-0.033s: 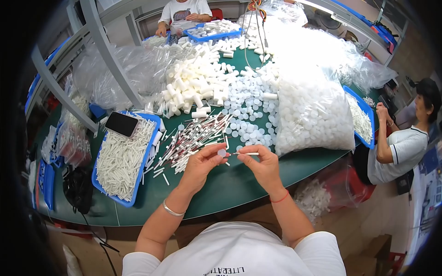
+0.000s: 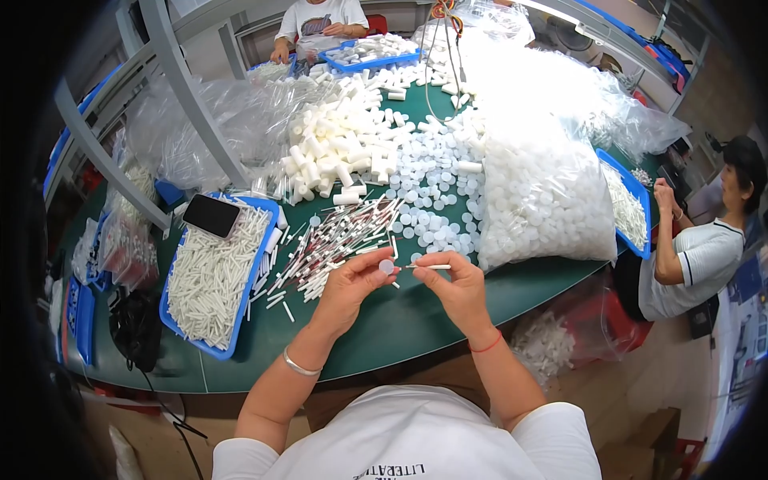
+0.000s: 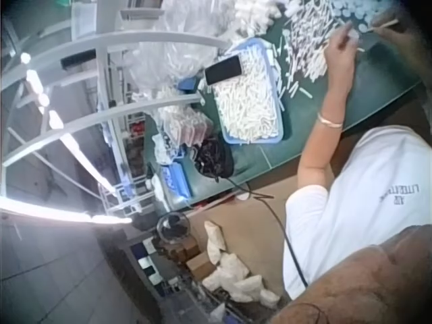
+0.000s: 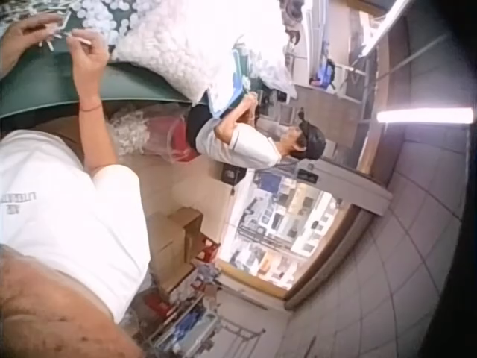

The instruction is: Assembling small white plastic components by hand at a factory workbench.

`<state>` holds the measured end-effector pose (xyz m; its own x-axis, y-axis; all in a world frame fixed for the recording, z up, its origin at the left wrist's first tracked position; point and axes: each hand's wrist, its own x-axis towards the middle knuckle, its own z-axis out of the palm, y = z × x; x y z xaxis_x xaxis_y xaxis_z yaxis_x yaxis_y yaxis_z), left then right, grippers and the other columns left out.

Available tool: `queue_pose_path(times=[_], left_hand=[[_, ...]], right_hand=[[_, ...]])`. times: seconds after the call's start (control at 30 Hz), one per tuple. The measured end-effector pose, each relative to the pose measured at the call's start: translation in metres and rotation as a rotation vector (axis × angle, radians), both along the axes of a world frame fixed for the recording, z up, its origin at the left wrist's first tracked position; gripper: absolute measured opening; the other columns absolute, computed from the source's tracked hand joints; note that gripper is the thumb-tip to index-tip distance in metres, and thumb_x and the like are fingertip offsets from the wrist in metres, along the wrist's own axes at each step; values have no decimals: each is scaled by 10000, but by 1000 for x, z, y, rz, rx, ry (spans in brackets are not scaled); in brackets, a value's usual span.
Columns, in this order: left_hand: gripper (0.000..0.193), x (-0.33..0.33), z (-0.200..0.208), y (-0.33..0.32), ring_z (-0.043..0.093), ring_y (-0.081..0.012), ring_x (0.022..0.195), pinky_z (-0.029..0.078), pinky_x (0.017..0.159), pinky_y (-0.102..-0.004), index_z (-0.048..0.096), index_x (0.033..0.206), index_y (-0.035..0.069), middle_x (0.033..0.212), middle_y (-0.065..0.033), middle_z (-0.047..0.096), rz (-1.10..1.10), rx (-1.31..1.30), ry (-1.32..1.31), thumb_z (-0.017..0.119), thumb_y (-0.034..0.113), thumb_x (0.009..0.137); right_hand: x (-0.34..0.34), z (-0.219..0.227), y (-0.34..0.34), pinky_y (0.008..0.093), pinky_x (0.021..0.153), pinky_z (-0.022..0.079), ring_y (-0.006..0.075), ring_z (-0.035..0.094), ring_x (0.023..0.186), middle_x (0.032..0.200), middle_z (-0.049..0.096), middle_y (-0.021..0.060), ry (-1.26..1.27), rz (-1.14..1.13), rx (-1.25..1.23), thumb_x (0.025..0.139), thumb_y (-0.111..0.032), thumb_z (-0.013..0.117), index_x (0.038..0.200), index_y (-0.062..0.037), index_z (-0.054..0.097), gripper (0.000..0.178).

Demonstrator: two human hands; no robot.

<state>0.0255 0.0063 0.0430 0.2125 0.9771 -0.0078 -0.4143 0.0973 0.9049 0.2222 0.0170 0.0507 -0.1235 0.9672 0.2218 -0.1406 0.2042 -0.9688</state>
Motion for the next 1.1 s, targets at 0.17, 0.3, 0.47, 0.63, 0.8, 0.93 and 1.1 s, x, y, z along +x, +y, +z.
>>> queue_pose_path(times=[0.17,0.3,0.47,0.63,0.8,0.93,1.1], left_hand=[[368,-1,-3,0,624,-159,997,504,916,-279,533,1254,-43,1110,-105,631,-1,-86,-86,625,75,918],[363,-2,-3,0,631,-162,983,505,912,-276,542,1243,-46,1112,-110,640,-26,-119,-132,631,82,915],[326,-3,-6,-2,639,-162,970,514,897,-274,586,1203,-42,1069,-101,657,-24,-117,-53,644,76,905],[296,-1,-5,-5,650,-152,918,528,854,-261,620,1163,-39,1034,-92,667,-38,-169,-125,658,80,894],[252,0,-16,-2,658,-142,891,544,815,-255,655,1101,-26,1037,-101,673,87,-107,-26,687,36,858],[211,6,-9,-6,614,-116,808,500,699,-237,703,1011,6,922,-47,625,340,276,359,715,-11,801],[198,5,-4,3,625,-157,788,506,687,-252,704,996,12,911,-67,632,405,544,544,723,10,799]], right_hand=[[-1,0,0,200,736,474,74,601,849,947,680,52,65,12,-63,844,-1,706,989,8,670,149],[0,-3,1,200,731,473,67,596,833,928,675,33,20,11,-47,843,-11,709,982,3,676,143],[-3,-2,-1,194,721,464,59,591,815,909,672,20,-113,5,25,841,-24,710,966,-5,685,130],[-13,-6,-2,197,748,468,79,593,836,944,668,32,-204,34,100,854,0,690,962,11,679,110],[-32,-6,-4,204,715,478,79,605,813,892,677,39,-41,19,-78,857,-24,693,963,24,681,117],[-38,-14,0,208,700,478,88,610,780,878,682,52,156,24,-221,868,-38,682,966,35,681,122],[-35,-19,11,233,748,474,107,607,808,912,674,57,267,113,-332,890,-52,656,985,22,677,123]])
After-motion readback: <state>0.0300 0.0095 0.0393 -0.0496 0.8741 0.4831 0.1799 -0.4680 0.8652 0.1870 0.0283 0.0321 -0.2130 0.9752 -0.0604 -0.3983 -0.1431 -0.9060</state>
